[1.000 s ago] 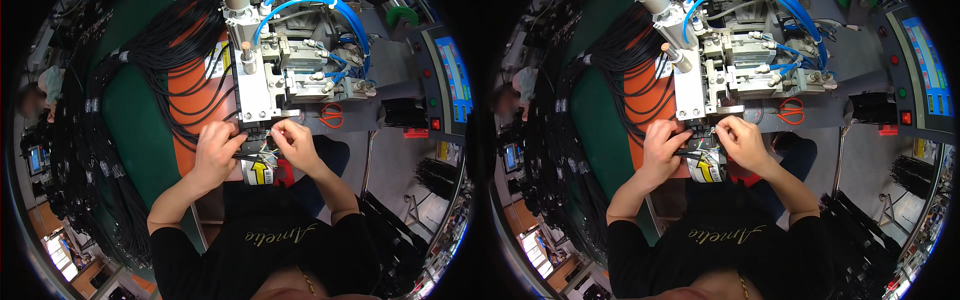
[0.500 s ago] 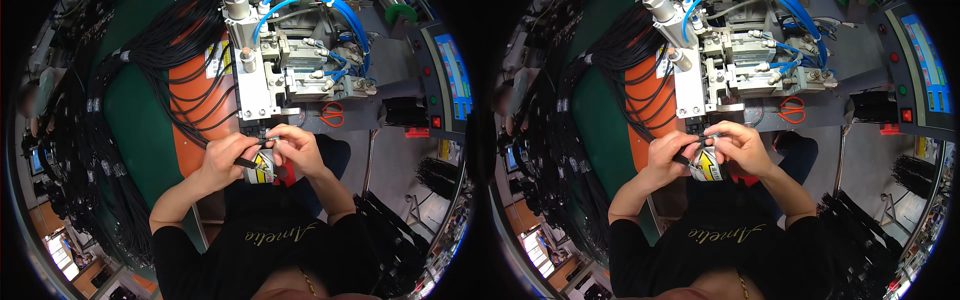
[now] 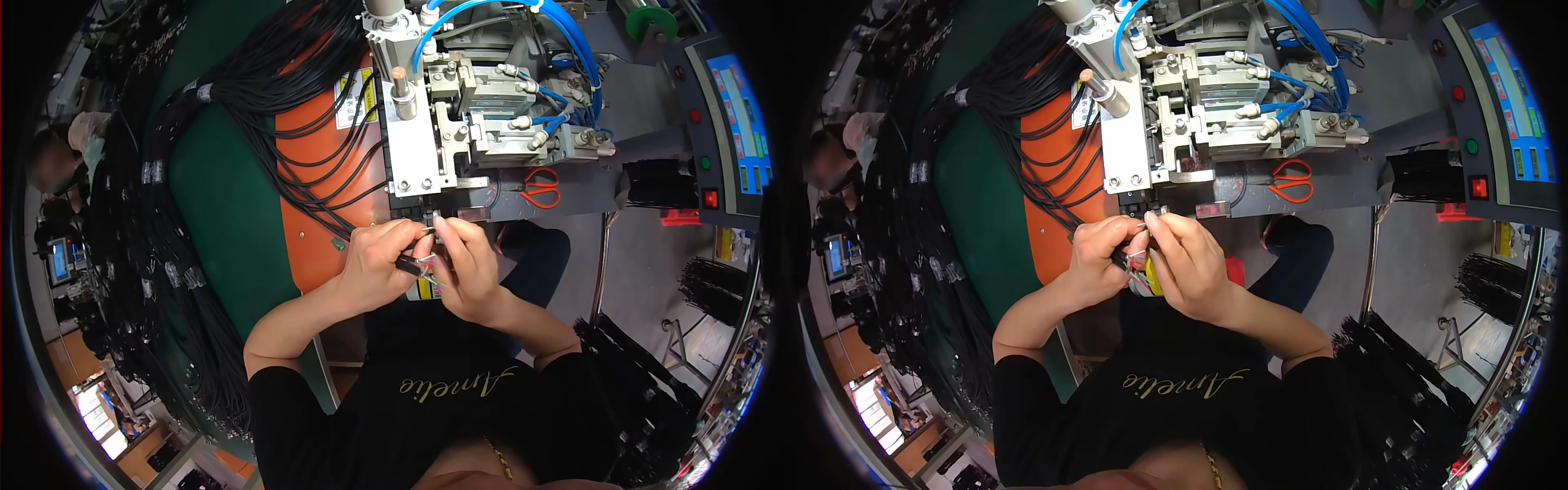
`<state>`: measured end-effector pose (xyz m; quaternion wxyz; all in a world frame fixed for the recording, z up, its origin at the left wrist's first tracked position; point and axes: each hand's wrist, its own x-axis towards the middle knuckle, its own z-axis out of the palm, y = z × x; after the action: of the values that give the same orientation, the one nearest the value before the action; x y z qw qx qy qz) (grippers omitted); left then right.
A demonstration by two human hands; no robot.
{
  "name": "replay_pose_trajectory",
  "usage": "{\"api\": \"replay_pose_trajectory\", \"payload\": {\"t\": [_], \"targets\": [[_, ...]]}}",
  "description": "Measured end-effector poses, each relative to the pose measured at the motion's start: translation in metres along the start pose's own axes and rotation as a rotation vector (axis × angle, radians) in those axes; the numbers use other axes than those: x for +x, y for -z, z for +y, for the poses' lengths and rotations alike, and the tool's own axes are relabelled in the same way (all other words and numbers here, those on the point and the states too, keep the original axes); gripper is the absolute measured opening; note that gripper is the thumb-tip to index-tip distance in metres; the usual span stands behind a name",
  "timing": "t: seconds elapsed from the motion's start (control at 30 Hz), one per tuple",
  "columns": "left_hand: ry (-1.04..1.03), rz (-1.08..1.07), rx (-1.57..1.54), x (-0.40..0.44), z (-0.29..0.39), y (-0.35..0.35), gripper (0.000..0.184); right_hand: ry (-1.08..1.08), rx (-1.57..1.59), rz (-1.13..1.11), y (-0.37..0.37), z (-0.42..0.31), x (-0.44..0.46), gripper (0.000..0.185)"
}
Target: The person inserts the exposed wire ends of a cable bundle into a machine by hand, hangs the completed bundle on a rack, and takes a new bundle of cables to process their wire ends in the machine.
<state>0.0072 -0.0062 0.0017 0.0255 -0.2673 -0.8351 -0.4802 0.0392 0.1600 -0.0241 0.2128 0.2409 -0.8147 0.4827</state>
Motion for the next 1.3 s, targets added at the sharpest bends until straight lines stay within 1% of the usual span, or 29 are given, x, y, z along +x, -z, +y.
{"api": "replay_pose_trajectory", "payload": {"t": [0.03, 0.1, 0.13, 0.17, 0.2, 0.23, 0.3, 0.33, 0.37, 0.4, 0.57, 0.63, 0.7, 0.83, 0.87, 0.9, 0.93, 0.97, 1.03, 1.07, 1.1, 1.17, 1.2, 1.27, 1.3], "targets": [[0.016, -0.025, -0.025, -0.002, -0.004, -0.002, 0.008, -0.047, 0.025, 0.000, 0.000, 0.002, -0.001, 0.040], [0.036, -0.047, -0.051, -0.001, -0.004, -0.001, 0.009, -0.327, 0.342, -0.087, 0.014, 0.008, 0.002, 0.027], [0.052, -0.066, -0.110, 0.003, 0.000, 0.002, 0.009, -0.441, 0.515, -0.084, 0.015, 0.017, 0.003, 0.022], [0.063, -0.085, -0.168, 0.006, 0.001, 0.004, 0.010, -0.560, 0.795, -0.089, 0.013, 0.026, 0.001, 0.021], [0.101, -0.171, -0.177, 0.006, -0.003, 0.008, 0.010, -0.672, 1.074, -0.093, 0.012, 0.031, 0.004, 0.021], [0.099, -0.171, -0.175, 0.007, -0.004, 0.009, 0.010, -0.739, 1.159, -0.134, 0.015, 0.033, 0.006, 0.020], [0.244, -0.262, -0.330, 0.008, -0.005, 0.012, 0.011, -0.757, 1.171, -0.168, 0.018, 0.034, 0.009, 0.019], [0.243, -0.263, -0.329, 0.009, -0.006, 0.014, 0.011, -0.774, 1.180, -0.205, 0.019, 0.034, 0.011, 0.018], [0.273, -0.280, -0.377, 0.009, -0.008, 0.015, 0.003, -0.775, 1.181, -0.204, 0.020, 0.034, 0.012, 0.018], [0.304, -0.296, -0.426, 0.010, -0.009, 0.016, 0.012, -0.781, 1.174, -0.203, 0.020, 0.033, 0.014, 0.018], [0.341, -0.354, -0.478, 0.015, -0.010, 0.019, 0.012, -0.746, 1.104, -0.191, 0.019, 0.039, 0.015, 0.017], [0.361, -0.382, -0.486, 0.016, -0.011, 0.019, 0.012, -0.710, 0.997, -0.223, 0.022, 0.040, 0.018, 0.016], [0.378, -0.434, -0.473, 0.019, -0.011, 0.019, 0.012, -0.695, 0.982, -0.258, 0.026, 0.043, 0.020, 0.016], [0.430, -0.427, -0.487, 0.018, -0.011, 0.017, 0.009, -0.677, 0.924, -0.320, 0.030, 0.048, 0.022, 0.014], [0.344, -0.421, -0.294, 0.017, -0.007, 0.016, 0.008, -0.677, 0.925, -0.320, 0.030, 0.048, 0.023, 0.014], [0.256, -0.412, -0.101, 0.016, -0.002, 0.015, 0.009, -0.631, 0.808, -0.354, 0.030, 0.049, 0.024, 0.012], [0.006, -0.273, 0.123, 0.010, -0.003, 0.006, 0.015, -0.585, 0.691, -0.387, 0.029, 0.049, 0.024, 0.010], [0.008, -0.273, 0.122, 0.008, -0.001, 0.004, 0.015, -0.586, 0.692, -0.388, 0.029, 0.046, 0.026, 0.010], [-0.113, -0.217, 0.358, 0.005, 0.004, 0.003, 0.020, -0.277, 0.315, -0.298, 0.027, 0.038, 0.030, 0.007], [-0.147, -0.189, 0.402, 0.005, 0.002, 0.002, 0.021, -0.252, 0.238, -0.282, 0.025, 0.036, 0.029, 0.008], [-0.148, -0.187, 0.403, 0.006, 0.001, 0.002, 0.021, -0.249, 0.236, -0.283, 0.026, 0.038, 0.030, 0.008], [-0.120, -0.171, 0.234, 0.007, -0.002, 0.005, 0.020, -0.393, 0.425, -0.321, 0.027, 0.042, 0.027, 0.008], [-0.118, -0.170, 0.234, 0.009, -0.004, 0.006, 0.020, -0.394, 0.426, -0.324, 0.028, 0.044, 0.024, 0.008], [0.029, -0.300, -0.052, 0.014, -0.012, 0.010, 0.020, -0.757, 0.788, -0.390, 0.028, 0.050, 0.021, 0.007], [0.059, -0.337, -0.086, 0.014, -0.015, 0.011, 0.017, -0.758, 0.787, -0.390, 0.028, 0.050, 0.021, 0.007]]}}
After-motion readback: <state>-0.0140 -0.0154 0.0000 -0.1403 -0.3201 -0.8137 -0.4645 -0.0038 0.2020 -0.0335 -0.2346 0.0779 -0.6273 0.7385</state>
